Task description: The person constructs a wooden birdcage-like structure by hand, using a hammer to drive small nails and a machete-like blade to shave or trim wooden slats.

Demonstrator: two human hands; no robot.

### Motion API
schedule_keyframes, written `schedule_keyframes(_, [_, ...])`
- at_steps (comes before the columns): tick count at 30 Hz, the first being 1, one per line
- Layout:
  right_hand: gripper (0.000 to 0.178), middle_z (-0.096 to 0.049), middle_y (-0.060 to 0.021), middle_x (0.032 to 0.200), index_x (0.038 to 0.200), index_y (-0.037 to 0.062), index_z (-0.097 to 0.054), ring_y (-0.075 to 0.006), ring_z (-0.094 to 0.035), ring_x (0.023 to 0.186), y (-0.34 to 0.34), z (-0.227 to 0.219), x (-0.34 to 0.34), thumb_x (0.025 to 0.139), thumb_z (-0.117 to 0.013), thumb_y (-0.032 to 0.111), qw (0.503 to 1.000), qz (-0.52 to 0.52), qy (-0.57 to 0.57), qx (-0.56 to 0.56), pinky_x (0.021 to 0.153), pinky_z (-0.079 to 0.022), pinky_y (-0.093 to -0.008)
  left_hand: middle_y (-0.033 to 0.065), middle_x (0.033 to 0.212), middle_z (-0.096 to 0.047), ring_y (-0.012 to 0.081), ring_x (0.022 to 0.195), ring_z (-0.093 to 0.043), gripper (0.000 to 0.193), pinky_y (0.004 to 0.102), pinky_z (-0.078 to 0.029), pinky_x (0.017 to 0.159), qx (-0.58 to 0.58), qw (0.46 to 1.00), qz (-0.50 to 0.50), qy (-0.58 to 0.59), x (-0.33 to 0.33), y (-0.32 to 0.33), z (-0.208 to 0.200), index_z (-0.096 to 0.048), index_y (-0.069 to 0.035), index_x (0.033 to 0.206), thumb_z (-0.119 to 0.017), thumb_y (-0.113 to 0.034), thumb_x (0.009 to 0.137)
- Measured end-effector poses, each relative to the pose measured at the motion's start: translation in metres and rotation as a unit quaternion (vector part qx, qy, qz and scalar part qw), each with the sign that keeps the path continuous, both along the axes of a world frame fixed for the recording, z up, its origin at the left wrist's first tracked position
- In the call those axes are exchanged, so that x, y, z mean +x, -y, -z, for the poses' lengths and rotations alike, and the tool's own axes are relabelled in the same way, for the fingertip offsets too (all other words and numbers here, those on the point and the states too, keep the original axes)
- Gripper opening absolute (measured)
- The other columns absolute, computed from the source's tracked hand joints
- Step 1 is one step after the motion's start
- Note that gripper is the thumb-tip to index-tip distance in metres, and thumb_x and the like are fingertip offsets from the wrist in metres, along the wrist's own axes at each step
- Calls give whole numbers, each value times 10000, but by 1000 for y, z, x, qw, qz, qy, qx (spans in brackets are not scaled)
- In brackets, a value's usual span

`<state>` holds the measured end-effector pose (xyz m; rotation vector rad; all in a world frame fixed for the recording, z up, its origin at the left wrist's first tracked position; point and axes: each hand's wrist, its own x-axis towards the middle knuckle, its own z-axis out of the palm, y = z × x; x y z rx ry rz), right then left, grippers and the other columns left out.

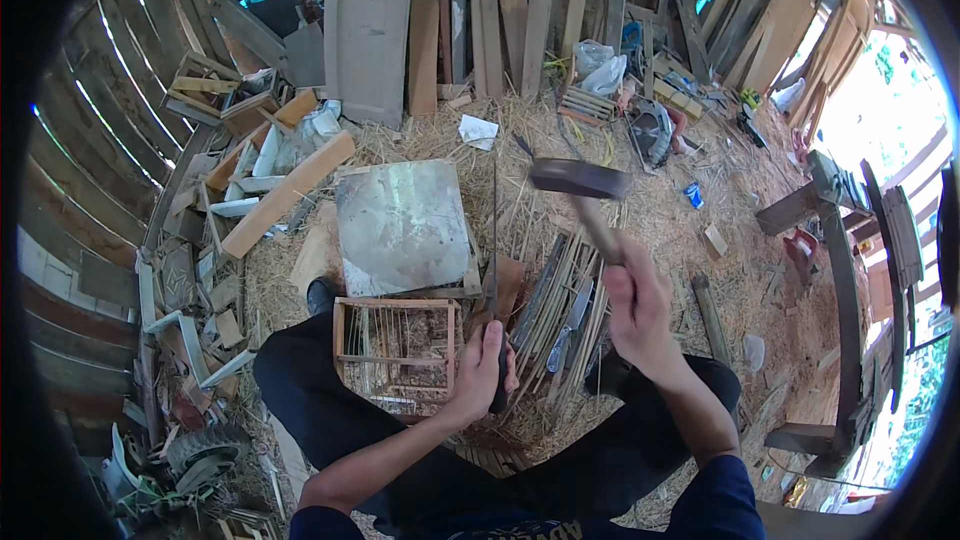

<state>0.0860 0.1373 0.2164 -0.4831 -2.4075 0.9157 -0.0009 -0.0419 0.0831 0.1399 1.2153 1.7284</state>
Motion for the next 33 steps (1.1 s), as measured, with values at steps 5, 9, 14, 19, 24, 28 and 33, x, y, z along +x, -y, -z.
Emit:
schedule_keyframes(5, [276, -659, -259, 844, 1251, 90, -571, -413, -675, 750, -10, 46, -3, 1007, -553, 219, 989, 11, 150, 20, 599, -529, -497, 53, 707, -477, 143, 436, -454, 422, 300, -423, 447, -11, 1000, 6, -22, 2, -6, 1, -444, -59, 1007, -414, -476, 1066])
schedule_keyframes(9, [294, -632, -232, 715, 1254, 83, -576, -428, -660, 675, 2, 22, -8, 1024, -538, 261, 995, 15, 93, 11, 574, -507, -496, 58, 737, -482, 145, 448, -462, 425, 304, -432, 458, -2, 1000, 6, -9, 9, 1, 6, -441, -62, 1015, -409, -483, 1066])
schedule_keyframes(14, [345, -644, -221, 750, 1326, 85, -557, -413, -664, 672, -8, 30, -10, 1020, -548, 244, 990, 9, 139, -13, 562, -500, -473, 51, 737, -466, 145, 449, -451, 428, 306, -426, 462, 5, 1000, 1, 14, 11, -6, -5, -436, -62, 1021, -405, -487, 1067])
schedule_keyframes(19, [318, -700, -198, 898, 1295, 80, -583, -390, -682, 689, 4, -2, -3, 995, -586, 187, 997, 7, -45, 59, 578, -525, -440, 49, 680, -455, 135, 444, -456, 448, 309, -454, 476, 9, 999, -19, 41, 8, 2, -4, -421, -60, 968, -387, -496, 1068])
schedule_keyframes(24, [327, -679, -202, 808, 1309, 87, -568, -394, -670, 654, -9, 55, 4, 1017, -553, 234, 986, -42, -159, 25, 557, -516, -450, 50, 679, -467, 141, 438, -454, 437, 312, -436, 456, 14, 999, 0, 31, 12, -1, -2, -433, -68, 969, -404, -494, 1064])
schedule_keyframes(28, [315, -618, -210, 640, 1269, 106, -577, -417, -652, 622, 0, 37, 9, 1023, -532, 297, 981, 22, 183, 65, 552, -497, -505, 47, 673, -467, 148, 435, -456, 438, 314, -420, 441, 4, 1000, -4, 23, 9, 7, -1, -449, -67, 970, -408, -493, 1064])
schedule_keyframes(33, [319, -636, -207, 688, 1286, 115, -580, -411, -657, 652, -7, 28, 4, 1020, -543, 288, 991, 16, 127, 40, 562, -498, -494, 53, 672, -468, 147, 431, -446, 458, 307, -412, 437, 15, 999, 6, 37, 14, -1, -6, -457, -59, 952, -407, -501, 1062])
